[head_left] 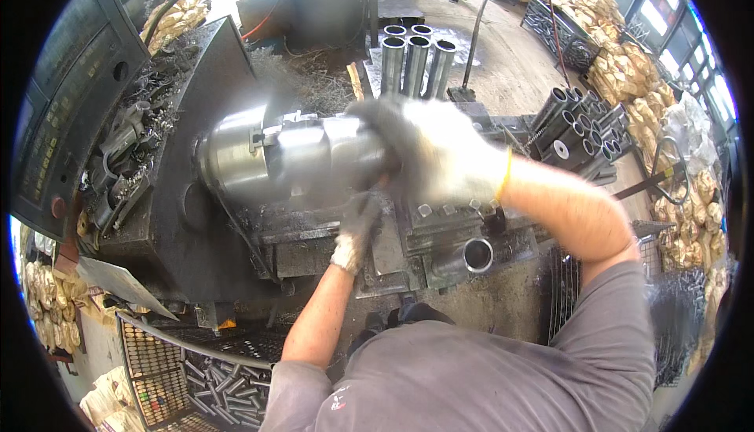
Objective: The person repeatedly picks up cylindrical metal tubes from a wire basket, inserts them into a lathe chuck, operates the machine, and removes the processed tubes. The cycle of loading, machining, and unloading is repeated continuously.
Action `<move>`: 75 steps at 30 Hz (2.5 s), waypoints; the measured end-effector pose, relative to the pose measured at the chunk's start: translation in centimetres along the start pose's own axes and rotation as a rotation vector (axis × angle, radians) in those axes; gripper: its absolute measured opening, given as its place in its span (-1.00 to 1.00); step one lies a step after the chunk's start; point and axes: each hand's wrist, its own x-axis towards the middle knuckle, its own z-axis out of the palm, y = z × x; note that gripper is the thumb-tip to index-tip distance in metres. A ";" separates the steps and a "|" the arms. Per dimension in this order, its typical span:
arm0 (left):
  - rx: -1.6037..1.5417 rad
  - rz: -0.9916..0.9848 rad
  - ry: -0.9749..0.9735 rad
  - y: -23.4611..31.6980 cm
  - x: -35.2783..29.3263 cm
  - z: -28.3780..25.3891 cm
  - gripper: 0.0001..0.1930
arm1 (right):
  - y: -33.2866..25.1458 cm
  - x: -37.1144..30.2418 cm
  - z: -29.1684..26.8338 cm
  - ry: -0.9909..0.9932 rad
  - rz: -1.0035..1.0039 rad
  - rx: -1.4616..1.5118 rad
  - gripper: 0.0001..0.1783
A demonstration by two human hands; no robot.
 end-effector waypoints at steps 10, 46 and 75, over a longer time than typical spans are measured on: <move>-0.413 -0.045 0.424 -4.0 -16.5 -11.1 -0.60 | 17.7 9.1 10.6 -0.585 0.088 -0.129 -0.39; 1.283 0.955 1.154 23.3 -24.7 -23.2 -0.72 | 8.8 -21.8 2.8 0.749 0.779 0.651 -0.65; 0.637 -0.425 0.400 -13.7 -41.5 -0.3 -0.56 | 2.4 -25.8 10.4 0.003 0.535 0.539 -0.09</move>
